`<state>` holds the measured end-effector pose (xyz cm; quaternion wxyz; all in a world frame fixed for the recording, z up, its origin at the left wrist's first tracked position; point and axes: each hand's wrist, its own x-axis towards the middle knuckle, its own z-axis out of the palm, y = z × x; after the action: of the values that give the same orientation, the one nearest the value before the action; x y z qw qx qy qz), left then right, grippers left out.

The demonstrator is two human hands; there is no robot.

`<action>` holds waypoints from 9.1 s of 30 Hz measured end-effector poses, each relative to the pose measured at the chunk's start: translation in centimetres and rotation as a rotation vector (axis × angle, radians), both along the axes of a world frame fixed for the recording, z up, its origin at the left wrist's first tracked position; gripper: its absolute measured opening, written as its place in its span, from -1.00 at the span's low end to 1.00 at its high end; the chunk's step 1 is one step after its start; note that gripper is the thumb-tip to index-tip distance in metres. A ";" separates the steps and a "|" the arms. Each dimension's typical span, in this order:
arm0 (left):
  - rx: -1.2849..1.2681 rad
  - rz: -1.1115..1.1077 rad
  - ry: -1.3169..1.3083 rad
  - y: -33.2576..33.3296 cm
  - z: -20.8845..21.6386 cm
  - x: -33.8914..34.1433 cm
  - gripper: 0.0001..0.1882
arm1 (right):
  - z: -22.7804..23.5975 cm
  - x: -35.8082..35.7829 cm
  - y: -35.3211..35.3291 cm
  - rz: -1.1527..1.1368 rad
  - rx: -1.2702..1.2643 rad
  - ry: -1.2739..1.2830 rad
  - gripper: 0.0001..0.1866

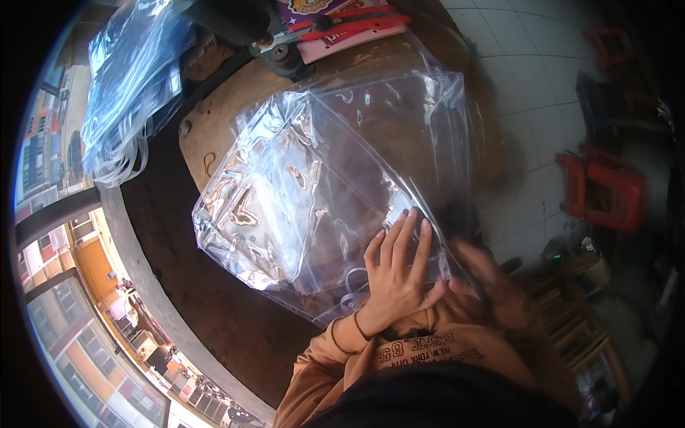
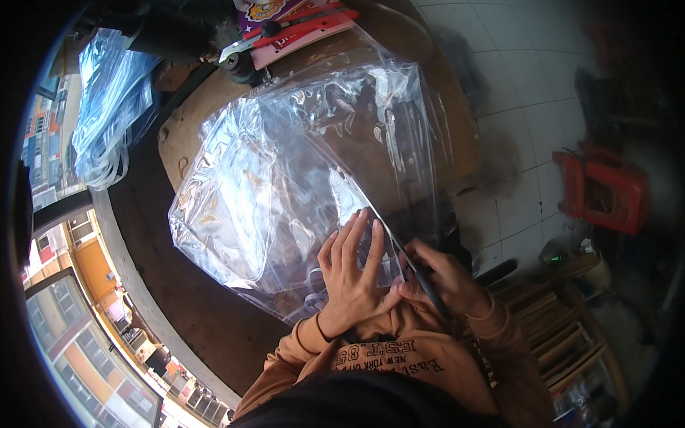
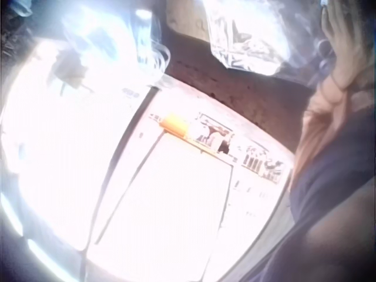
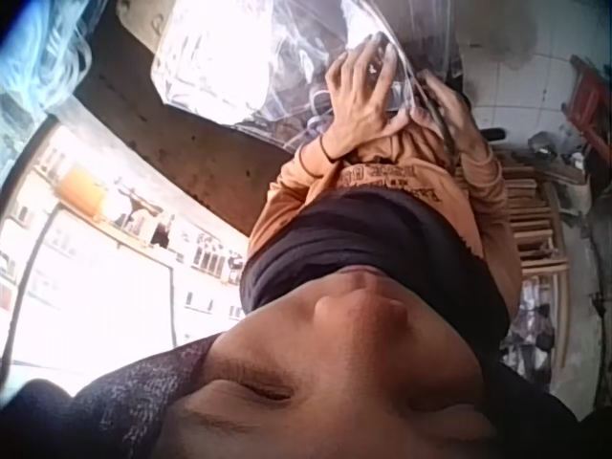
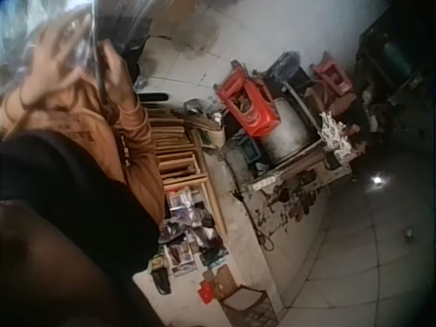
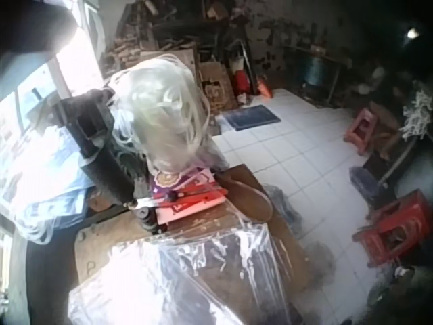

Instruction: The person trims the edges of a clear plastic sheet using scissors, moving the scissors along the border to remove excess material.

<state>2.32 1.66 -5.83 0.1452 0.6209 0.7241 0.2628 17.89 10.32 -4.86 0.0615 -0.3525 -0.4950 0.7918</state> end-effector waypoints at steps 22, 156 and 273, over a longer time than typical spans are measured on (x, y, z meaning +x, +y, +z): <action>-0.041 -0.103 0.060 0.3 1.8 -0.8 -0.34 | -0.5 -1.0 0.5 -0.017 0.047 0.058 -0.46; -0.088 -0.284 -0.249 1.2 3.8 -2.2 -0.40 | -0.2 -0.1 -0.3 -0.108 0.053 0.011 -0.41; 0.311 0.053 0.535 -2.2 1.8 -11.9 -0.67 | -0.4 -0.2 0.9 -0.326 0.377 -0.226 -0.53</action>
<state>-9.63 -0.56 -4.05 -0.1541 0.6638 0.7036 0.2012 17.65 11.27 -5.26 0.1969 -0.4959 -0.5741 0.6211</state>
